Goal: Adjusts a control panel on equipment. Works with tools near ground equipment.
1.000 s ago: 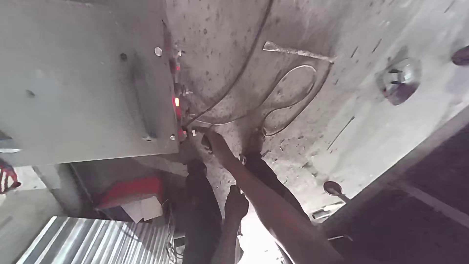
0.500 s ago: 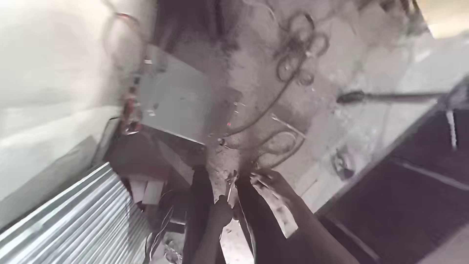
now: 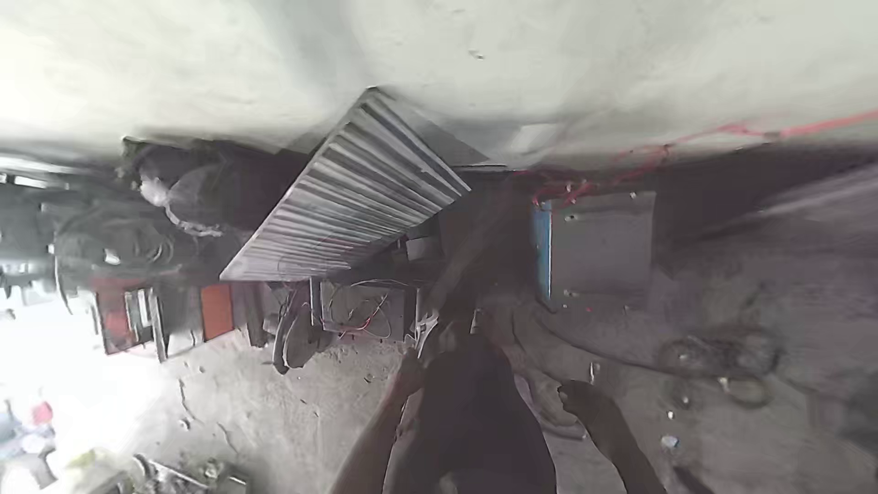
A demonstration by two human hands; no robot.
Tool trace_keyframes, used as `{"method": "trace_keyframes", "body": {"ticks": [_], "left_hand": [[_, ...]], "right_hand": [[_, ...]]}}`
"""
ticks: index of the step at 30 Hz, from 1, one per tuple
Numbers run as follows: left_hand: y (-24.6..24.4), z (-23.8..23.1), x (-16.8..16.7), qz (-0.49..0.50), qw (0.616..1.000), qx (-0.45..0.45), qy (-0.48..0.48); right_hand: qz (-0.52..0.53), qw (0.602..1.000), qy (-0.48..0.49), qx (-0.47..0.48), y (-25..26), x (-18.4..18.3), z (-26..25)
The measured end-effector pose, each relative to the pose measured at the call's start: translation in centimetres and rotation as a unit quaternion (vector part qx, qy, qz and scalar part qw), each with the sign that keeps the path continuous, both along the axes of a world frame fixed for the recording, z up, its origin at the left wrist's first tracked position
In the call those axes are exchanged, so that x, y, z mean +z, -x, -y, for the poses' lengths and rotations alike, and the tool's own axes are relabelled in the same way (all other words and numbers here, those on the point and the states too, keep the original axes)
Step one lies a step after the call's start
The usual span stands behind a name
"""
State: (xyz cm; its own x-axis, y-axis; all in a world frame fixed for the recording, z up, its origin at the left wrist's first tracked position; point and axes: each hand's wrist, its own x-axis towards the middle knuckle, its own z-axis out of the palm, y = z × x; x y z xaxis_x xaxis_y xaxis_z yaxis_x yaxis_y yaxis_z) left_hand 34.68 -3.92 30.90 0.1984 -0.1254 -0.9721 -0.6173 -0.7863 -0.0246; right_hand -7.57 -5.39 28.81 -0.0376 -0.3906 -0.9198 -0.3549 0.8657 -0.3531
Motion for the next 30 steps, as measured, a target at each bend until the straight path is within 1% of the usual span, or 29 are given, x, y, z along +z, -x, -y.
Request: {"method": "trace_keyframes", "body": {"ticks": [3, 5, 7, 9, 10, 11, 14, 16, 18, 20, 22, 24, 25, 26, 27, 29, 30], "left_hand": [[-2.2, -7.9, 1.1, 0.018, 0.991, 0.126, -0.039], [-2.7, -13.1, 0.3, 0.034, 0.97, 0.239, -0.031], [-2.7, -17.1, -0.7, 0.056, 0.933, 0.356, -0.014], [-2.8, -19.6, -0.6, 0.069, 0.882, 0.465, -0.002], [-3.1, -20.5, -0.3, 0.078, 0.861, 0.502, 0.003], [-3.7, -21.3, -0.4, 0.088, 0.849, 0.522, 0.006], [-5.5, -25.7, -1.9, 0.112, 0.847, 0.52, -0.005], [-7.2, -28.3, -3.3, 0.108, 0.832, 0.544, 0.0], [-9.0, -29.9, -4.1, 0.094, 0.8, 0.593, 0.006], [-11.4, -30.5, -5.1, 0.075, 0.746, 0.662, 0.025], [-12.3, -31.2, -6.8, 0.035, 0.694, 0.718, 0.04], [-12.3, -32.1, -9.3, 0.007, 0.654, 0.754, 0.061], [-12.2, -32.1, -10.0, -0.003, 0.629, 0.774, 0.071], [-11.8, -32.0, -10.3, -0.01, 0.595, 0.8, 0.082], [-11.1, -31.8, -10.4, -0.011, 0.548, 0.831, 0.095], [-10.0, -31.4, -10.3, -0.021, 0.454, 0.885, 0.103], [-9.4, -31.0, -10.3, -0.033, 0.402, 0.909, 0.105]], "right_hand": [[0.033, 0.997, 0.009, 0.071, -2.6, 2.0, 1.6], [0.032, 0.995, 0.021, 0.094, -5.4, 3.7, 2.3], [0.034, 0.989, 0.027, 0.139, -8.6, 5.0, 3.0], [0.051, 0.975, 0.02, 0.217, -11.9, 5.8, 3.6], [0.065, 0.964, 0.015, 0.257, -13.5, 5.9, 4.1], [0.076, 0.952, 0.011, 0.298, -15.4, 5.7, 4.6], [0.08, 0.908, 0.018, 0.41, -22.2, 5.9, 5.5], [0.069, 0.866, 0.029, 0.495, -27.3, 5.4, 5.6], [0.047, 0.817, 0.041, 0.574, -32.8, 6.0, 4.7], [0.026, 0.763, 0.069, 0.642, -38.8, 6.3, 2.9], [0.024, 0.706, 0.103, 0.701, -44.4, 6.1, 0.6], [0.032, 0.632, 0.126, 0.764, -50.1, 5.2, -2.4], [0.038, 0.593, 0.13, 0.793, -52.9, 4.6, -3.9], [0.047, 0.557, 0.129, 0.819, -55.5, 3.8, -5.5], [0.06, 0.522, 0.124, 0.842, -57.9, 2.6, -7.2], [0.075, 0.446, 0.108, 0.885, -62.0, -0.9, -10.5], [0.076, 0.402, 0.102, 0.907, -63.6, -3.1, -12.0]]}}
